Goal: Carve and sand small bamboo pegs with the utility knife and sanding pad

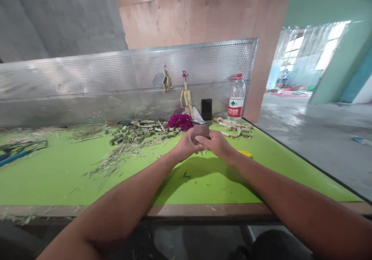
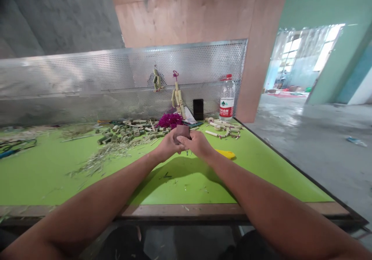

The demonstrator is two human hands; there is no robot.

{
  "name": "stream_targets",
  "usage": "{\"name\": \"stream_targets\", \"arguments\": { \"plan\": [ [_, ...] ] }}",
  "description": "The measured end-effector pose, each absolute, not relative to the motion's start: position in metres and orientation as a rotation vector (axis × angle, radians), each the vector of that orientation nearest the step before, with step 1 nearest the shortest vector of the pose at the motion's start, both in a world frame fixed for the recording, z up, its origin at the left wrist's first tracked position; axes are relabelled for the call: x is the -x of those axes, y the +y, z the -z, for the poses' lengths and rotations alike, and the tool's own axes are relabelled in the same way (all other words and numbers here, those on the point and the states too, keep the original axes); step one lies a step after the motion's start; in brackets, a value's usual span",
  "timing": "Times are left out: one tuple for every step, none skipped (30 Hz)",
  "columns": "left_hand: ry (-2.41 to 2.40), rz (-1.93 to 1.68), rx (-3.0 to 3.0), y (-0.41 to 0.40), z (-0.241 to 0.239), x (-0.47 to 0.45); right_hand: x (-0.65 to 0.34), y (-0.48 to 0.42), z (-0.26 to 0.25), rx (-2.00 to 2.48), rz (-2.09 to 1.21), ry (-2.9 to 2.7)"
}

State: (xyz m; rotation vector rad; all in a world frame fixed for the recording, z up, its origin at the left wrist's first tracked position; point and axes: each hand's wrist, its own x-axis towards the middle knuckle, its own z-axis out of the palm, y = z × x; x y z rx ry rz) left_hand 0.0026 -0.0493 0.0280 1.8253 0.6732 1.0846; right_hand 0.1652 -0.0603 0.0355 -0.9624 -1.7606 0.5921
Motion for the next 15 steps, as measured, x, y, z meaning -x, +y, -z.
{"name": "stream_targets", "arguments": {
  "plan": [
    [0.673, -1.084, -1.821, -0.0488, -0.0275, -0.0031, -0.1651, -0.0601, -0.0355, 0.967, -0.566, -1.743],
    [0.666, -1.067, -1.811, -0.0482, -0.0271, -0.0036, -0.1651, -0.0602, -0.0357, 0.979, -0.530, -1.708],
    [0.652, -1.043, -1.795, -0.0478, -0.0268, -0.0042, -0.1650, -0.0607, -0.0360, 0.984, -0.509, -1.677],
    [0.630, -1.028, -1.771, -0.0474, -0.0265, -0.0046, -0.1647, -0.0617, -0.0364, 0.976, -0.516, -1.665],
    [0.599, -1.031, -1.740, -0.0473, -0.0264, -0.0049, -0.1642, -0.0629, -0.0366, 0.955, -0.552, -1.673],
    [0.560, -1.045, -1.709, -0.0474, -0.0262, -0.0048, -0.1636, -0.0643, -0.0367, 0.922, -0.611, -1.698],
    [0.515, -1.063, -1.681, -0.0476, -0.0260, -0.0046, -0.1630, -0.0655, -0.0368, 0.885, -0.676, -1.731],
    [0.475, -1.072, -1.657, -0.0480, -0.0258, -0.0042, -0.1626, -0.0664, -0.0369, 0.860, -0.716, -1.748],
    [0.444, -1.066, -1.642, -0.0484, -0.0257, -0.0037, -0.1624, -0.0670, -0.0371, 0.861, -0.717, -1.739],
    [0.421, -1.047, -1.633, -0.0488, -0.0255, -0.0033, -0.1625, -0.0674, -0.0373, 0.888, -0.673, -1.703],
    [0.406, -1.021, -1.628, -0.0491, -0.0253, -0.0030, -0.1628, -0.0677, -0.0376, 0.924, -0.612, -1.651],
    [0.395, -0.994, -1.628, -0.0492, -0.0251, -0.0028, -0.1632, -0.0681, -0.0379, 0.954, -0.567, -1.608],
    [0.380, -0.975, -1.632, -0.0491, -0.0250, -0.0027, -0.1635, -0.0685, -0.0382, 0.963, -0.557, -1.595],
    [0.359, -0.967, -1.641, -0.0487, -0.0249, -0.0027, -0.1636, -0.0691, -0.0386, 0.944, -0.590, -1.623],
    [0.339, -0.971, -1.647, -0.0483, -0.0249, -0.0027, -0.1636, -0.0697, -0.0391, 0.905, -0.647, -1.684]
  ]
}}
